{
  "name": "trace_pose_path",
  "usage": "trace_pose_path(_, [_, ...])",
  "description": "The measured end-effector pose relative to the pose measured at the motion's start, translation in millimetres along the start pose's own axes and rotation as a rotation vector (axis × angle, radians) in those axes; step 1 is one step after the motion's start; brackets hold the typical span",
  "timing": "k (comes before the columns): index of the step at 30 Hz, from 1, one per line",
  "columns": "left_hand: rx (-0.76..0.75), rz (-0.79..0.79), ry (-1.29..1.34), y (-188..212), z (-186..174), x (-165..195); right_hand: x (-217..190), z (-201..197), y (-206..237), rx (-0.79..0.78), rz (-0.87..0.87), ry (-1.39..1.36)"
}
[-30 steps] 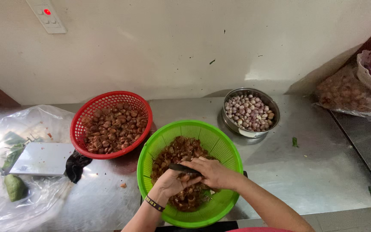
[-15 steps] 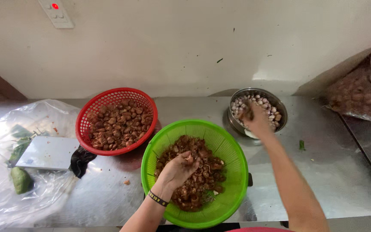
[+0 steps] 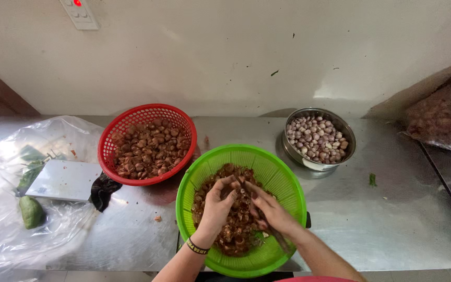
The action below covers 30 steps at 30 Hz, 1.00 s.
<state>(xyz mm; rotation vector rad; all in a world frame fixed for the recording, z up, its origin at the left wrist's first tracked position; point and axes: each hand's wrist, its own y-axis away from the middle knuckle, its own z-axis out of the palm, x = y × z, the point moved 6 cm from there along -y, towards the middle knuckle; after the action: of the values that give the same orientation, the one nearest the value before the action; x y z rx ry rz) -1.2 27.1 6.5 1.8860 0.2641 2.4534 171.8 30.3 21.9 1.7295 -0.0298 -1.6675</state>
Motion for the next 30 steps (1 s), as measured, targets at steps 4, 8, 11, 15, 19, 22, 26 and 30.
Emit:
trace_pose_path(4, [0.046,0.072,0.131,7,-2,13,18,8,-8,0.029,-0.099,-0.201])
trace_pose_path(8, [0.02,0.017,0.251,6,-1,13,27,4,-11,0.107,-0.272,-0.002])
trace_pose_path(11, [0.065,0.0,0.169,6,0,5,28,10,-10,0.161,-0.403,0.077])
trace_pose_path(15, [0.113,0.149,0.022,10,6,4,25,19,-13,0.225,-0.483,0.115])
trace_pose_path(19, [0.175,0.327,-0.147,20,8,15,16,22,-13,0.243,-0.609,0.019])
trace_pose_path(22, [0.228,0.467,-0.4,30,10,26,26,15,-18,0.287,-0.408,-0.11])
trace_pose_path(26, [0.174,0.564,-0.335,30,17,31,29,12,-21,0.211,-0.337,-0.387])
trace_pose_path(30, [0.026,0.124,0.195,8,13,4,23,17,-15,0.055,-0.343,-0.595])
